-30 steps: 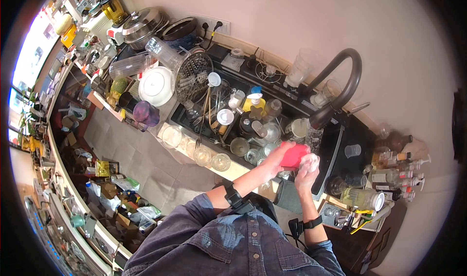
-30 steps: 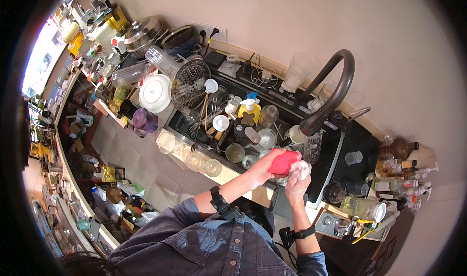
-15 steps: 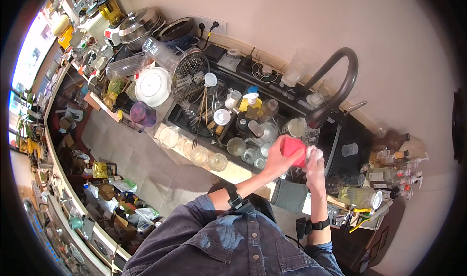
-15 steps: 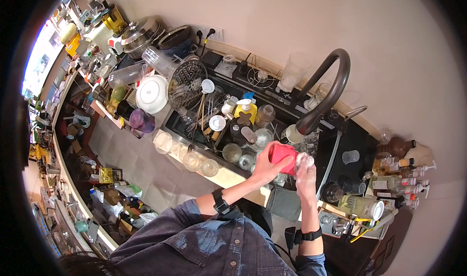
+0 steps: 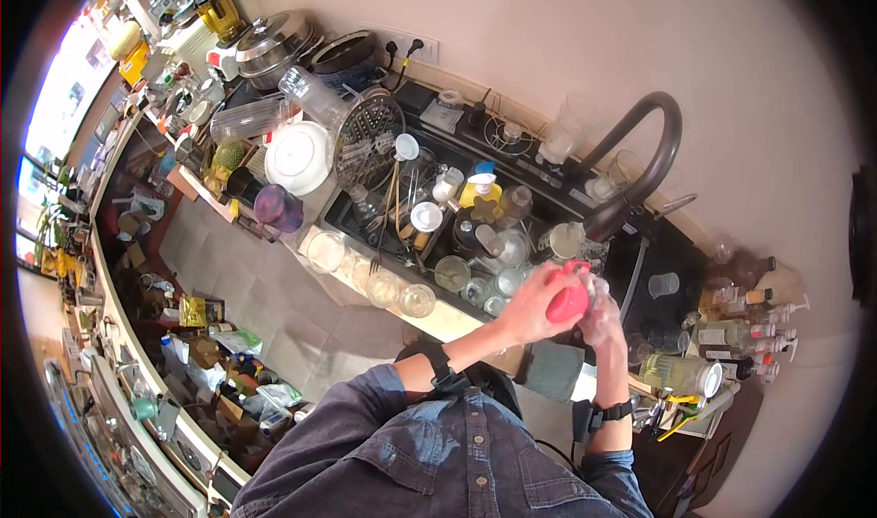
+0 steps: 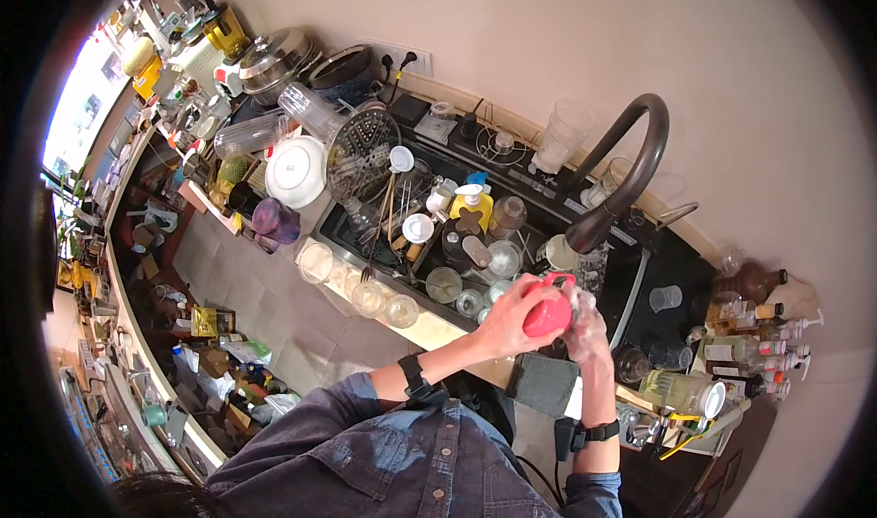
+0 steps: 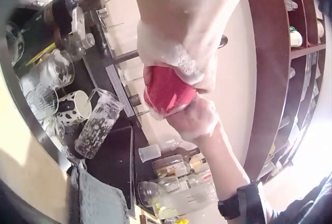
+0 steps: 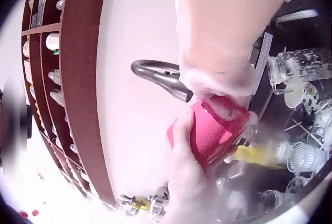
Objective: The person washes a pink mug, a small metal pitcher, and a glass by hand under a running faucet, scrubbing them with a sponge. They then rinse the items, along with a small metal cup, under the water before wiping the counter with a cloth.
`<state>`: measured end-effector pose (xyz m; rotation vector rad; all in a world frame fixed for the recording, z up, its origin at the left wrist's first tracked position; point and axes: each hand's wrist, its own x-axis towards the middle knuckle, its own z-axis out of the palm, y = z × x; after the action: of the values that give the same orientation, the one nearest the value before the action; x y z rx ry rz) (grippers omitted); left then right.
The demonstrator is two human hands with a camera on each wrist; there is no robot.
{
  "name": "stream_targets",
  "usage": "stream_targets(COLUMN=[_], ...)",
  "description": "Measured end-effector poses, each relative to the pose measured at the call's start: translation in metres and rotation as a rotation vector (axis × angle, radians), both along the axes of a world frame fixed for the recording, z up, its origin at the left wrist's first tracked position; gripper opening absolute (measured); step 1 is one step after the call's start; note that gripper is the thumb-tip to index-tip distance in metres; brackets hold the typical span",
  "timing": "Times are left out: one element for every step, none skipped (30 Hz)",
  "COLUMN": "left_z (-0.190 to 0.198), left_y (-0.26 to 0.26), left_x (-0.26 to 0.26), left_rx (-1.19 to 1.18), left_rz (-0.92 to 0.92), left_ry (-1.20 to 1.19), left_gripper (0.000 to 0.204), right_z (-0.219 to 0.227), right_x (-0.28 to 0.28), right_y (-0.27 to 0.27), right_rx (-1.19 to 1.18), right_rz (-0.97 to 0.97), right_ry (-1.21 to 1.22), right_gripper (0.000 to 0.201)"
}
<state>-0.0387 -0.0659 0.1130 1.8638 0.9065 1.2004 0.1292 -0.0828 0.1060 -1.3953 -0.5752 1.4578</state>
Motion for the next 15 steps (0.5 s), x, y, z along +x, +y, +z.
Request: stream_targets(left_z=[-0.004,-0.009,-0.013,-0.017,-0.019,-0.021,-0.024,-0.023,-0.019,-0.014,-0.006,-0.006,-0.007,-0.008,-0.011], left_y=[0.0,0.0,0.001,0.001,0.003,0.005,0.009,0.011,0.013,0.013,0.011,0.01,0.008,0.005,0.003], left_x=[0.001,0.004,0.006,0.009,0.013,0.016,0.019,0.017,0.014,0.012,0.01,0.01,0.011,0.014,0.017], left_rx=[-0.04,-0.078,-0.118,-0.263,-0.408,-0.553,-0.854,-0.926,-0.995,-1.063,-1.035,-0.985,-0.937,-0.89,-0.925], left_rz=[0.045,0.088,0.13,0.161,0.193,0.226,0.181,0.171,0.162,0.153,0.182,0.213,0.242,0.269,0.282], left_ry=[-0.053,-0.108,-0.163,-0.271,-0.377,-0.483,-0.662,-0.652,-0.642,-0.632,-0.541,-0.526,-0.51,-0.493,-0.544], left_gripper=[0.056,0.055,0.054,0.05,0.047,0.044,0.037,0.039,0.04,0.041,0.042,0.042,0.042,0.042,0.04], right_z=[0.011,0.014,0.009,0.004,0.021,0.007,0.009,0.015,0.023,0.031,0.035,0.031,0.023,0.015,0.007], right_x=[-0.012,-0.015,-0.017,-0.021,-0.036,-0.025,-0.032,-0.042,-0.049,-0.056,-0.059,-0.058,-0.056,-0.055,-0.058], right_y=[0.0,-0.004,-0.006,-0.008,-0.011,-0.015,-0.017,-0.018,-0.021,-0.025,-0.027,-0.029,-0.033,-0.035,-0.035], right_rx=[-0.067,0.011,0.058,0.102,0.282,0.318,0.378,0.44,0.447,0.455,0.463,0.433,0.4,0.367,0.395], right_rz=[-0.103,-0.049,-0.056,-0.062,-0.014,0.083,0.055,0.026,0.006,-0.014,-0.031,-0.039,-0.05,-0.062,-0.119], right_ry=[0.045,0.019,-0.042,-0.102,-0.314,-0.452,-0.574,-0.696,-0.733,-0.769,-0.803,-0.794,-0.784,-0.776,-0.789], right_gripper=[0.032,0.034,0.033,0.032,0.029,0.025,0.024,0.024,0.023,0.023,0.023,0.023,0.022,0.022,0.022])
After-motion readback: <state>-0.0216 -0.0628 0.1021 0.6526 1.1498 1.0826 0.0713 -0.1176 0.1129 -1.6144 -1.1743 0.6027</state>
